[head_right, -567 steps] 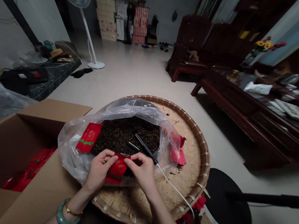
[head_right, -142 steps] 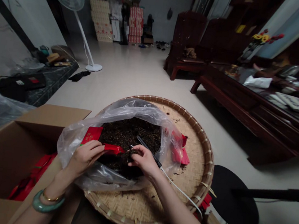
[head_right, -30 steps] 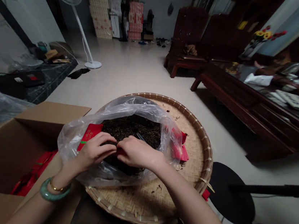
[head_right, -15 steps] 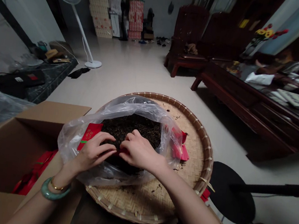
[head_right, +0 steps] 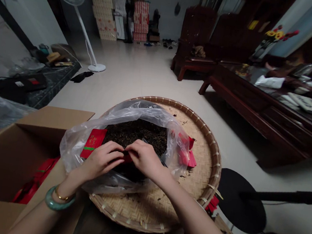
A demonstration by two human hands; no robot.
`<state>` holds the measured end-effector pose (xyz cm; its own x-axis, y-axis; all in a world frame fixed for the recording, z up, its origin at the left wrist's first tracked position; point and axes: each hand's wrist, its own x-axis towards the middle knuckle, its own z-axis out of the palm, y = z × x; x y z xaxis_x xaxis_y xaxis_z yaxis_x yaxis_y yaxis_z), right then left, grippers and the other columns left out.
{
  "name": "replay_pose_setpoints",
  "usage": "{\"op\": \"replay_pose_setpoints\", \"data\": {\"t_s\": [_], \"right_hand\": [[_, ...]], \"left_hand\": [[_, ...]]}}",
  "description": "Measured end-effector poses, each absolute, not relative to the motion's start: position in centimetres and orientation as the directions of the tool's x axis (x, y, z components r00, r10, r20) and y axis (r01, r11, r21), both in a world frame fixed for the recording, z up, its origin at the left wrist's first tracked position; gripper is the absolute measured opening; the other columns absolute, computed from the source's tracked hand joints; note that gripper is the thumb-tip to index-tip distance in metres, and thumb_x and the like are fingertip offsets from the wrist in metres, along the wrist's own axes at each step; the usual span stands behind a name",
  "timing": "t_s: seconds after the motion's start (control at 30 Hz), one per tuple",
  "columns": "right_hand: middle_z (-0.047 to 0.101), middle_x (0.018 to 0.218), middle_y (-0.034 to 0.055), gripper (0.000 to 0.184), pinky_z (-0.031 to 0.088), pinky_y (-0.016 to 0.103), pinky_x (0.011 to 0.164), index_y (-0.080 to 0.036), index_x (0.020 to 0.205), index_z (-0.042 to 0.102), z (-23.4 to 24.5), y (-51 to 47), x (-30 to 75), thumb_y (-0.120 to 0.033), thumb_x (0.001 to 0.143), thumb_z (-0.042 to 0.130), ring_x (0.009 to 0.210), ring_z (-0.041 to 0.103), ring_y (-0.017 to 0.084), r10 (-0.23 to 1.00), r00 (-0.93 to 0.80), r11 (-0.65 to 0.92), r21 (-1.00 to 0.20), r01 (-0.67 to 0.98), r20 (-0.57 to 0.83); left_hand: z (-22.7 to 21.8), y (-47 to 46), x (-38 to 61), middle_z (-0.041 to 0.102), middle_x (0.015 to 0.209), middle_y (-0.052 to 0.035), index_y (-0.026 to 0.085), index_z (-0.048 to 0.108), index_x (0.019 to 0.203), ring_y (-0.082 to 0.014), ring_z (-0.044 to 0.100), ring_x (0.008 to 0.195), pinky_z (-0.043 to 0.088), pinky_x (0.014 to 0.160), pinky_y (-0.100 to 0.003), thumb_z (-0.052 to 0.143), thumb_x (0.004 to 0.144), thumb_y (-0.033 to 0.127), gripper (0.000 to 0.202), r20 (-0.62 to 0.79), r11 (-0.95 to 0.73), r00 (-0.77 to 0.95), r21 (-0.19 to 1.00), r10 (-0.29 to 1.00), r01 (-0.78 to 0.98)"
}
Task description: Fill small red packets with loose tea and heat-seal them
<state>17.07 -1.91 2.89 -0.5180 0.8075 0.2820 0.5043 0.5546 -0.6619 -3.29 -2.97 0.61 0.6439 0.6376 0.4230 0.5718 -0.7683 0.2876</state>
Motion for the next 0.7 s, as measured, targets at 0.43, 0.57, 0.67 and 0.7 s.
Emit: {"op": "replay_pose_setpoints", "data": {"t_s": [0.43,0.57,0.67,0.7], "right_hand": [[0.062,0.102,0.0083,0.028,0.049,0.029,0.080,-0.019,0.112,0.060,2.8,-2.4,17.7,-0.018,0.084,0.058,0.092,0.059,0.017,0.728,-0.661,0.619,-0.588,0.521,0.182],[0.067,0.091,0.0063,0.018,0.047,0.026,0.075,-0.018,0.101,0.066,2.6,-1.9,17.4,-0.018,0.087,0.055,0.083,0.061,0.015,0.740,-0.643,0.606,-0.611,0.509,0.198],[0.068,0.088,0.0056,0.014,0.046,0.027,0.075,-0.018,0.096,0.067,2.5,-1.9,17.0,-0.017,0.085,0.058,0.082,0.060,0.015,0.721,-0.648,0.648,-0.570,0.506,0.244],[0.069,0.088,0.0054,0.014,0.045,0.027,0.076,-0.018,0.095,0.067,2.4,-1.9,16.9,-0.016,0.085,0.058,0.081,0.059,0.015,0.707,-0.655,0.671,-0.549,0.499,0.268]], "left_hand": [[0.3,-3.3,-3.2,0.063,0.097,-0.0080,0.018,0.064,0.096,-0.0174,0.058,0.088,0.052,0.075,-0.032,0.051,0.088,0.019,0.015,0.427,-0.753,0.620,0.389,0.658,0.532],[0.2,-3.3,-3.5,0.061,0.103,-0.0086,0.019,0.065,0.094,-0.0176,0.057,0.091,0.052,0.075,-0.031,0.053,0.087,0.019,0.014,0.440,-0.770,0.632,0.364,0.638,0.524],[0.0,-3.2,-3.7,0.059,0.107,-0.0081,0.021,0.066,0.093,-0.0176,0.056,0.093,0.051,0.075,-0.031,0.055,0.087,0.019,0.013,0.454,-0.787,0.644,0.333,0.616,0.519],[-0.1,-3.1,-3.8,0.059,0.107,-0.0080,0.021,0.066,0.093,-0.0176,0.056,0.093,0.051,0.075,-0.031,0.055,0.086,0.019,0.013,0.457,-0.789,0.643,0.324,0.614,0.522]]}}
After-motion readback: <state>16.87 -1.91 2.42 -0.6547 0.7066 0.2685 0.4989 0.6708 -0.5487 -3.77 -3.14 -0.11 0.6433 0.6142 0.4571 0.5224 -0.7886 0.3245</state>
